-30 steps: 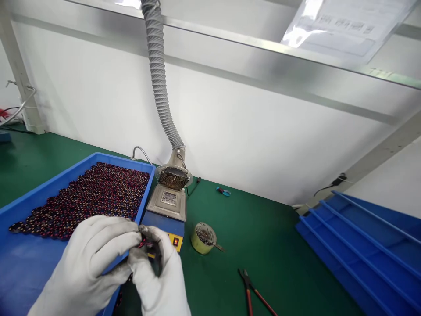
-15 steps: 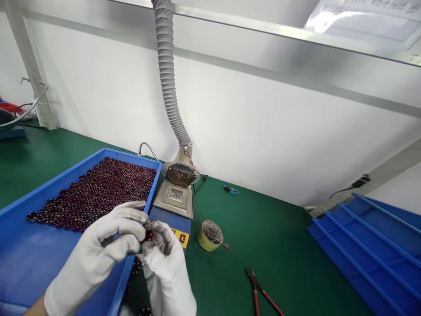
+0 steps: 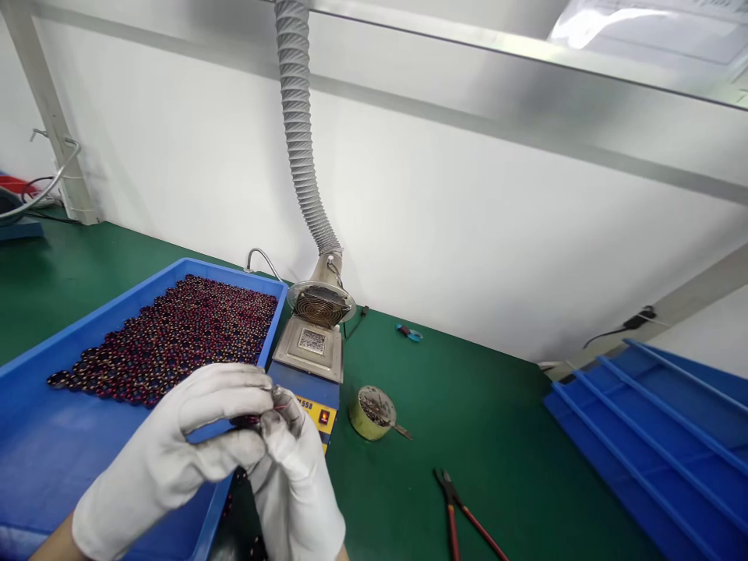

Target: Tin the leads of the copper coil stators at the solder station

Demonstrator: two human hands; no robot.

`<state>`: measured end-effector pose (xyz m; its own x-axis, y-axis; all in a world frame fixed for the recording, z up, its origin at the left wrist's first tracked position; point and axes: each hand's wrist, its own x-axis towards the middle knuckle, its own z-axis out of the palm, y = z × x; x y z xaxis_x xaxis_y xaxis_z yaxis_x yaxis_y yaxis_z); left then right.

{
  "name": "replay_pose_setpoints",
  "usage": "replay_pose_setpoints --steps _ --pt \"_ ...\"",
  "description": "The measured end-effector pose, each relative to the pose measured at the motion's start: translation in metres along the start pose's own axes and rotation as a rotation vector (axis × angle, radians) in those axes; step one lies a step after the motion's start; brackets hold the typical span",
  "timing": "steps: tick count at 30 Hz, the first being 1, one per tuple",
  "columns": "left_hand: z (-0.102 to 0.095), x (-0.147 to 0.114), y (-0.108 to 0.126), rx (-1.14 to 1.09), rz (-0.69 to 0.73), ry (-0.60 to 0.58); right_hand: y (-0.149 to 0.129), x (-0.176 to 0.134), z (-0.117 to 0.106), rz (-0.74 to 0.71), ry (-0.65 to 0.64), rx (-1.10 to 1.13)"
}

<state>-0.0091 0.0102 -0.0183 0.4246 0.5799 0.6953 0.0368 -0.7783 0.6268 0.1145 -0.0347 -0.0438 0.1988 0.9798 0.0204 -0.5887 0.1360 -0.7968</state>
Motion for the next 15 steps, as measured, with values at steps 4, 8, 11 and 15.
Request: replay_pose_setpoints --steps 4,8,11,15 --pt "-0.0005 0.0019 -0.0037 -0.402 -0.232 0.092 -0.0007 -0.0029 0.0027 -0.015 -0.027 -0.048" --pt "-0.006 0.0007 -0.0025 -0.506 -0.419 0.28 -0.0046 -0.0024 0.0004 0.033 -0.057 0.04" --pt "-0.0092 -0.0004 -0.0008 -0.361 -0.402 0.129 -0.0064 -0.0008 0.0023 0.073 -0.061 0.207" --pt "-0.0043 0.0001 0.002 -0.274 -0.292 -0.008 -0.0029 -0.0023 0.0055 0.102 -0.041 0.292"
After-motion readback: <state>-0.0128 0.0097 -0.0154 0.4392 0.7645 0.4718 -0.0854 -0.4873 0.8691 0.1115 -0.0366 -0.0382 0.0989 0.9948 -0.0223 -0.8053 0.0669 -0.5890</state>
